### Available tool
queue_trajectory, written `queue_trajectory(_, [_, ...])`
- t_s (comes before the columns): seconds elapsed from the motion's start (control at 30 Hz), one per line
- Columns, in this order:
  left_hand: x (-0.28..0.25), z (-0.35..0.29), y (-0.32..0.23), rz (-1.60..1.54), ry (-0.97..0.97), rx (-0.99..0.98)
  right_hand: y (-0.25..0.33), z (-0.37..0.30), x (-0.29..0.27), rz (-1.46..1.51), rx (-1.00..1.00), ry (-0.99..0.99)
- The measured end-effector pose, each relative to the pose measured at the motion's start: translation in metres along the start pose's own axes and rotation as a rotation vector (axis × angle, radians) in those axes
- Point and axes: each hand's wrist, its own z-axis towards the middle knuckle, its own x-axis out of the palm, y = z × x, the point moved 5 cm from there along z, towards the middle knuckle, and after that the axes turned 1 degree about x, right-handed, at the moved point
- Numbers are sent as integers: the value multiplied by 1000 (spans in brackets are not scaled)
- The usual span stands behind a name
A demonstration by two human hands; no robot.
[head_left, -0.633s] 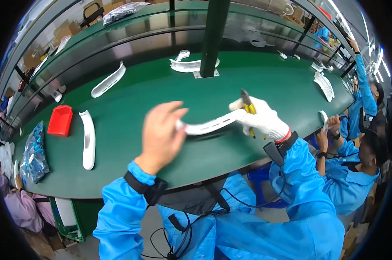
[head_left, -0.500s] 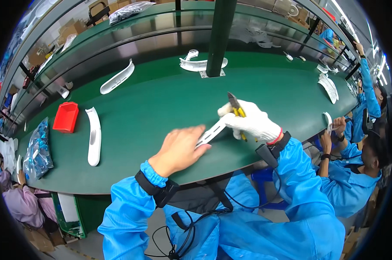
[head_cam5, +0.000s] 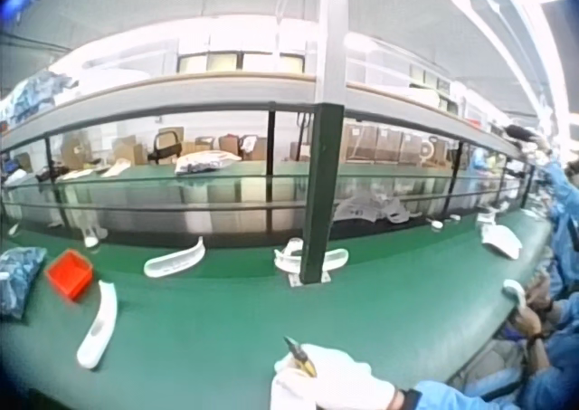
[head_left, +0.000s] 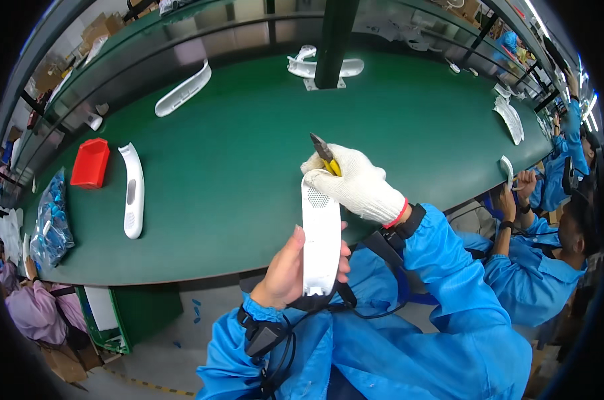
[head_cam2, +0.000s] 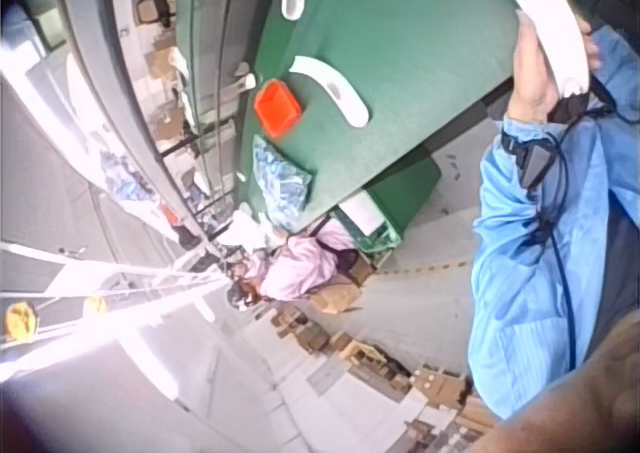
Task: Using pliers to trim or finish white plastic components on an assembly line.
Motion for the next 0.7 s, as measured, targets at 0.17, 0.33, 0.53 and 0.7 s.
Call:
queue_trajectory(0.17, [-2, -1, 46, -266, 34, 29, -6, -5, 5, -133, -23, -69])
queue_trajectory(0.33, [-20, -7, 72, -320, 61, 45, -12, -12, -10, 512, 57, -181])
queue_trajectory(0.53, [-25, -7, 84, -145, -117, 92, -28, -20, -12, 538, -34, -75])
queue_trajectory(0.7, [-29, -5, 82, -14, -152, 125, -27, -29, -7, 562, 15, -161])
